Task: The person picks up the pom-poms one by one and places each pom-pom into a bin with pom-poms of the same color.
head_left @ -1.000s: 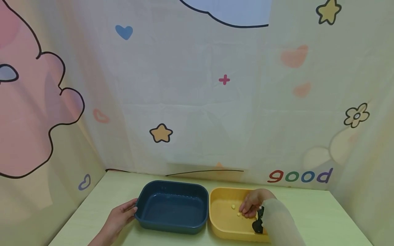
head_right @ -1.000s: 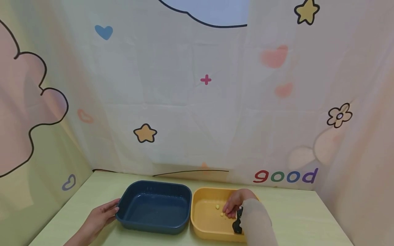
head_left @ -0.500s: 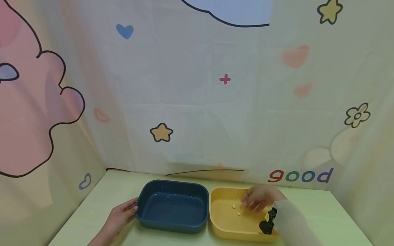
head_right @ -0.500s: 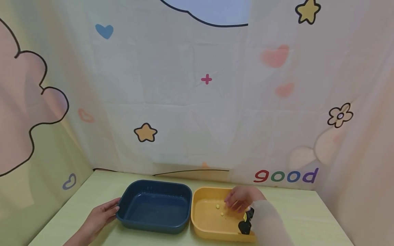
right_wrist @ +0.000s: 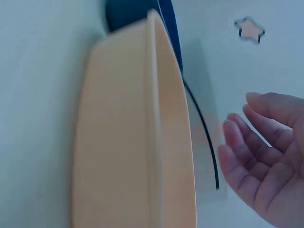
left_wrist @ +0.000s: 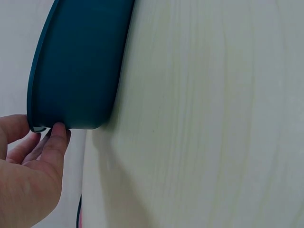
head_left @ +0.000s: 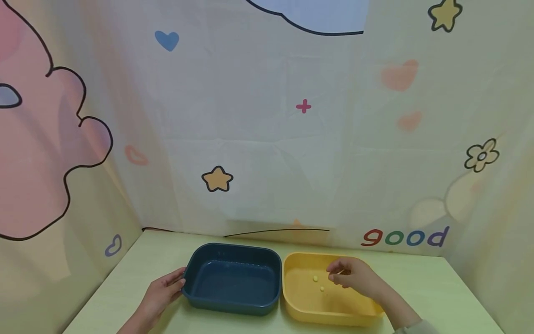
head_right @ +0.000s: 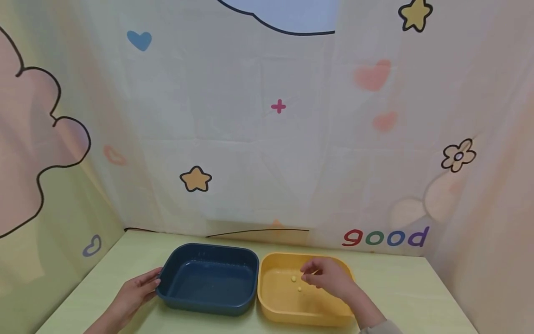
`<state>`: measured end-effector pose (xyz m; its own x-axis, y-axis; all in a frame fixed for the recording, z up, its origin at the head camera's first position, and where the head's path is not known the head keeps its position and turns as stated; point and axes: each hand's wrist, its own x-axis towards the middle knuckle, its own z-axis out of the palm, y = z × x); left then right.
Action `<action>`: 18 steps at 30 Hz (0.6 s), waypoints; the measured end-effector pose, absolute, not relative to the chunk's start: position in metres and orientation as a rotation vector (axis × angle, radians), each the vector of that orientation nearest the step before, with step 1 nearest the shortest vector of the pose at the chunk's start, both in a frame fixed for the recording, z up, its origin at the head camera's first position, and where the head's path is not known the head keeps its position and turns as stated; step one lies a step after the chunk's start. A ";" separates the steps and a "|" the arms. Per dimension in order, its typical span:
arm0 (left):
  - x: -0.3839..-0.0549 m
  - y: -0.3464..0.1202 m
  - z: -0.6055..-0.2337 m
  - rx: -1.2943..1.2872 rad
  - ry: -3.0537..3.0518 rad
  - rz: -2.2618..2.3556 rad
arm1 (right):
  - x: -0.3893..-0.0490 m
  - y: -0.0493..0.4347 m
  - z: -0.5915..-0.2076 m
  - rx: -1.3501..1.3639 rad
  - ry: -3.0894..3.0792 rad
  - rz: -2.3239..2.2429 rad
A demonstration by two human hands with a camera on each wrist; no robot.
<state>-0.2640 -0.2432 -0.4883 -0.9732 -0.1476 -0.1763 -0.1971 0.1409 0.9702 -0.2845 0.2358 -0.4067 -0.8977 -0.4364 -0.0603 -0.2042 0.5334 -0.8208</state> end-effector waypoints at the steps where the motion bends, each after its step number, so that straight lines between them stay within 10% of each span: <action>1: -0.264 -0.243 -0.488 -0.350 2.346 2.003 | -0.278 0.233 -0.407 -0.555 2.520 -1.330; 18: -0.266 -0.244 -0.489 -0.334 2.364 1.982 | -0.227 0.188 -0.458 -0.477 2.319 -1.426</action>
<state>-0.2663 -0.2441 -0.4886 -0.9761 -0.1394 -0.1667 -0.1885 0.1612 0.9688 -0.2269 0.1884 -0.4583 -0.8723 -0.4693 -0.1374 -0.0891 0.4288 -0.8990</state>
